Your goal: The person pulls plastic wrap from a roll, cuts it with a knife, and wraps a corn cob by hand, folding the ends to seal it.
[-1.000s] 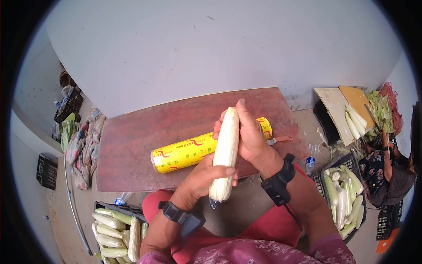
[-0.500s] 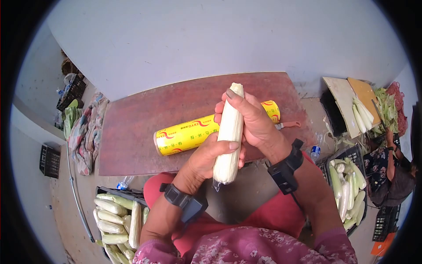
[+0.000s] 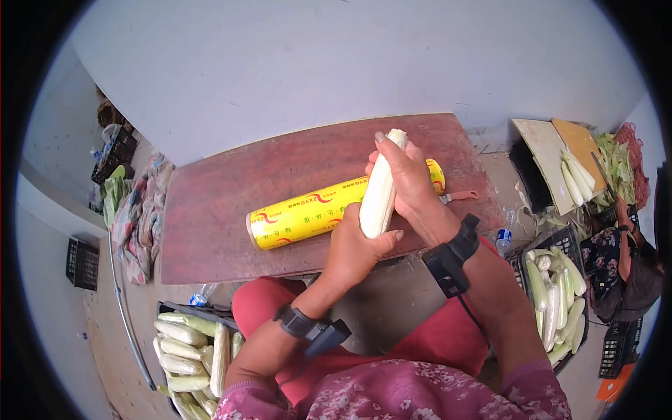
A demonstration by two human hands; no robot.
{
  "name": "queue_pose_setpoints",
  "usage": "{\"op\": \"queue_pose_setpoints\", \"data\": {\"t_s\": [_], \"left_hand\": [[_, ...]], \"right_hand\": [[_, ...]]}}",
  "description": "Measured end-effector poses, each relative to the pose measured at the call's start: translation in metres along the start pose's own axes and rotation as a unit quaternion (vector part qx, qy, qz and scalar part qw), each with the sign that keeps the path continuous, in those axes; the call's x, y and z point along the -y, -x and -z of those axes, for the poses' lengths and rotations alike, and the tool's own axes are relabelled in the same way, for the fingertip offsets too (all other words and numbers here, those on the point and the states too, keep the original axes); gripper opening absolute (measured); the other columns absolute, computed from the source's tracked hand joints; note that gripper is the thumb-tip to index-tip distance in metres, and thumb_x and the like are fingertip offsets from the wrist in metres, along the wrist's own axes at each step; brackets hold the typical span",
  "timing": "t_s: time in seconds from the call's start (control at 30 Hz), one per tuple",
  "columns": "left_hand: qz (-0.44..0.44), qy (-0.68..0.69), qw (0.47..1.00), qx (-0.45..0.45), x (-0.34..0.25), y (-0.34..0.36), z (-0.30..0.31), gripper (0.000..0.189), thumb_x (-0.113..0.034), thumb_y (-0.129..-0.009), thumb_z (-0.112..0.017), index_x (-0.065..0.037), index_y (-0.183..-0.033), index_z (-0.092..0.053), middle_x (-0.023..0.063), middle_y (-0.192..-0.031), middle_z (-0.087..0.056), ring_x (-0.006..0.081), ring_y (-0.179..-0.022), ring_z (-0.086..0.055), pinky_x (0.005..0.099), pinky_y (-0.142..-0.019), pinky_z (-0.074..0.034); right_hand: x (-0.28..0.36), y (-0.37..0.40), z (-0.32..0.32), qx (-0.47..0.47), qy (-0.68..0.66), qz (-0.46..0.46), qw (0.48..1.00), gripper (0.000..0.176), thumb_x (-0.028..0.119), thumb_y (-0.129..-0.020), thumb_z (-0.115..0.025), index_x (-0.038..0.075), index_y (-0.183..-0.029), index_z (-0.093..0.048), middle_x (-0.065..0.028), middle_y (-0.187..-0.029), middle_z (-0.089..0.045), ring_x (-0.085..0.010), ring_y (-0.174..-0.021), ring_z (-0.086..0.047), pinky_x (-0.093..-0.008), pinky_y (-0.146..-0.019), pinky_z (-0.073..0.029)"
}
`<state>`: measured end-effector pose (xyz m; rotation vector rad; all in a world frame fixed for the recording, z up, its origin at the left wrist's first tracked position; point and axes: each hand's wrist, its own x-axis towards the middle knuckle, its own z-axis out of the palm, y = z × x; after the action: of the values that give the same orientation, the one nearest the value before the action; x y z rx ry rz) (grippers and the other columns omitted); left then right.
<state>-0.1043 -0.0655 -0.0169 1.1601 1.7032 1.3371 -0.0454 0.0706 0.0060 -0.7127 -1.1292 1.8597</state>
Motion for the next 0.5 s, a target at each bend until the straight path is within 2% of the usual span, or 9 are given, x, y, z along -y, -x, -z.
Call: {"op": "queue_pose_setpoints", "data": {"t_s": [0.03, 0.13, 0.23, 0.33, 0.43, 0.5], "left_hand": [[-0.035, -0.067, 0.997, -0.031, -0.002, 0.002, -0.002, 0.054, -0.020, -0.075, -0.078, 0.004, -0.113, -0.048, 0.0203, -0.097, -0.063, 0.0317, -0.087, -0.065, 0.0391, -0.076, -0.051], [-0.072, -0.117, 0.988, -0.066, -0.001, 0.002, -0.004, 0.058, -0.022, -0.075, -0.078, 0.003, -0.115, -0.046, 0.0255, -0.100, -0.062, 0.0381, -0.090, -0.064, 0.0421, -0.077, -0.050], [-0.111, -0.200, 0.968, -0.106, -0.001, 0.001, -0.006, 0.059, -0.021, -0.074, -0.078, 0.001, -0.118, -0.045, 0.0251, -0.101, -0.062, 0.0396, -0.092, -0.063, 0.0430, -0.078, -0.050], [-0.081, -0.169, 0.978, -0.090, -0.001, 0.000, -0.006, 0.057, -0.019, -0.075, -0.077, 0.001, -0.118, -0.045, 0.0242, -0.102, -0.062, 0.0388, -0.094, -0.064, 0.0425, -0.078, -0.051], [-0.089, -0.101, 0.988, -0.075, -0.001, -0.002, -0.002, 0.057, -0.014, -0.075, -0.078, 0.002, -0.119, -0.045, 0.0175, -0.095, -0.064, 0.0292, -0.089, -0.065, 0.0390, -0.079, -0.051], [-0.119, -0.094, 0.985, -0.081, 0.003, -0.003, 0.000, 0.054, -0.012, -0.075, -0.077, 0.001, -0.118, -0.046, 0.0133, -0.090, -0.063, 0.0261, -0.079, -0.064, 0.0364, -0.072, -0.052]], "right_hand": [[0.000, -0.002, 0.001, -0.013, -0.008, 0.000, 1.000, 0.038, 0.034, -0.084, -0.072, 0.007, -0.099, -0.050, -0.0061, -0.082, -0.058, -0.0140, -0.067, -0.059, -0.0288, -0.058, -0.052], [0.004, -0.005, 0.001, -0.044, -0.030, 0.005, 0.999, 0.039, 0.034, -0.084, -0.073, 0.007, -0.099, -0.049, -0.0069, -0.083, -0.057, -0.0154, -0.068, -0.059, -0.0307, -0.058, -0.053], [0.006, -0.008, 0.002, -0.057, -0.043, 0.011, 0.997, 0.040, 0.035, -0.084, -0.073, 0.007, -0.098, -0.050, -0.0074, -0.083, -0.057, -0.0164, -0.070, -0.060, -0.0319, -0.059, -0.053], [0.007, -0.011, 0.005, -0.045, -0.051, 0.007, 0.998, 0.039, 0.037, -0.085, -0.072, 0.007, -0.098, -0.050, -0.0078, -0.084, -0.057, -0.0171, -0.072, -0.060, -0.0325, -0.060, -0.053], [0.006, -0.013, 0.010, -0.011, -0.072, -0.007, 0.997, 0.039, 0.039, -0.088, -0.069, 0.007, -0.098, -0.051, -0.0088, -0.087, -0.057, -0.0183, -0.073, -0.060, -0.0333, -0.062, -0.054], [0.007, -0.015, 0.011, 0.012, -0.091, -0.014, 0.996, 0.038, 0.040, -0.089, -0.067, 0.007, -0.098, -0.051, -0.0098, -0.089, -0.057, -0.0194, -0.076, -0.061, -0.0339, -0.066, -0.054]]}}
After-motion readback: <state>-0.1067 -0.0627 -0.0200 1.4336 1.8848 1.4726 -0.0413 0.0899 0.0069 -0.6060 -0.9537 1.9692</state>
